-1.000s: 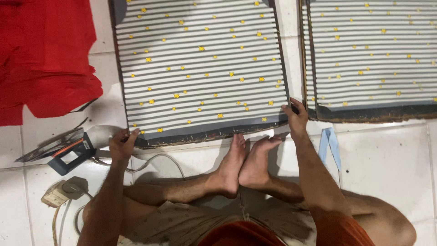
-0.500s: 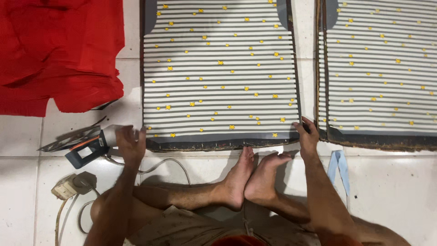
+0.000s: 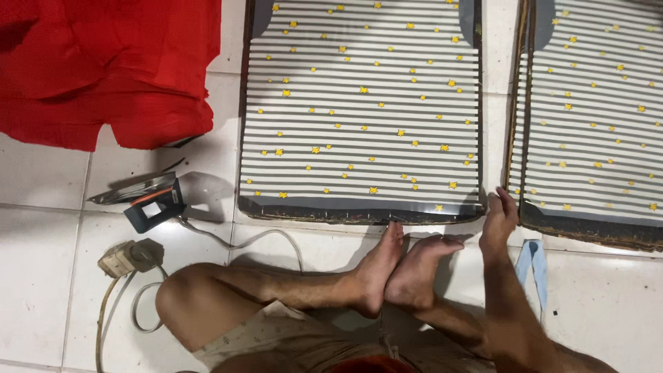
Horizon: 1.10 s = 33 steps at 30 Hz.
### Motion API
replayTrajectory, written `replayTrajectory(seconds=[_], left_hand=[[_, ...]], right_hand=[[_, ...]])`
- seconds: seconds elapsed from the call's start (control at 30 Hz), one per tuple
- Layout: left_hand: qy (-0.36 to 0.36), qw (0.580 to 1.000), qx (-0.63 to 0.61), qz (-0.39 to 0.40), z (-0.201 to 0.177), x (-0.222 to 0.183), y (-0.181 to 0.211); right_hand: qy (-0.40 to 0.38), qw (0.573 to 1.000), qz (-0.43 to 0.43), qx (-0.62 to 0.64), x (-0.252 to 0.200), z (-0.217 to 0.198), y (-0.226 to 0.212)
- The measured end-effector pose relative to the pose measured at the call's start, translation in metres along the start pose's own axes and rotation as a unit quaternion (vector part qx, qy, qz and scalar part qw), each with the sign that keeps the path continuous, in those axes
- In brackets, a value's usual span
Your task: The person irons pieces of fabric on the floor, peels off a transparent film, and then moves to a table to handle red apparel.
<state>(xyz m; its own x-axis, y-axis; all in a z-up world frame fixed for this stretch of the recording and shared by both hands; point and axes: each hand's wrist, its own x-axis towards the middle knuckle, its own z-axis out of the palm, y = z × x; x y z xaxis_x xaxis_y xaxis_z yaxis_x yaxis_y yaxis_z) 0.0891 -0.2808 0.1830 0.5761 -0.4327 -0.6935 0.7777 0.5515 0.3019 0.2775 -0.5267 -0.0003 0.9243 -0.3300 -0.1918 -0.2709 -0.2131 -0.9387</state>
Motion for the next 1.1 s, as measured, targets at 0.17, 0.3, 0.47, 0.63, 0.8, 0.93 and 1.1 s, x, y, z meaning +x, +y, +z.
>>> replayTrajectory(seconds=[0.17,0.3,0.47,0.63,0.8,0.93,1.1], left_hand=[[-0.027,0.946,0.321,0.048,-0.031,0.036,-0.025],[0.132,0.983,-0.093,-0.086,0.026,-0.036,0.016],[0.29,0.955,-0.057,-0.012,-0.022,-0.057,0.021],[0.66,0.592,0.112,0.449,-0.216,-0.154,0.014],[0.758,0.405,0.218,0.462,-0.374,-0.183,-0.016],[0.688,0.561,0.13,0.442,-0.366,-0.188,-0.017],[0.653,0.632,0.115,0.401,-0.392,-0.179,0.005]], right_hand=[[0.024,0.95,-0.291,-0.109,-0.06,-0.007,0.024],[-0.135,0.874,-0.401,-0.239,-0.158,-0.005,-0.009],[-0.135,0.866,-0.412,-0.248,-0.132,-0.013,0.028],[-0.138,0.83,-0.475,-0.259,-0.131,-0.008,0.024],[-0.132,0.836,-0.493,-0.201,-0.146,-0.005,0.003],[-0.131,0.831,-0.498,-0.212,-0.147,-0.006,0.002],[-0.108,0.834,-0.495,-0.218,-0.141,-0.007,0.014]])
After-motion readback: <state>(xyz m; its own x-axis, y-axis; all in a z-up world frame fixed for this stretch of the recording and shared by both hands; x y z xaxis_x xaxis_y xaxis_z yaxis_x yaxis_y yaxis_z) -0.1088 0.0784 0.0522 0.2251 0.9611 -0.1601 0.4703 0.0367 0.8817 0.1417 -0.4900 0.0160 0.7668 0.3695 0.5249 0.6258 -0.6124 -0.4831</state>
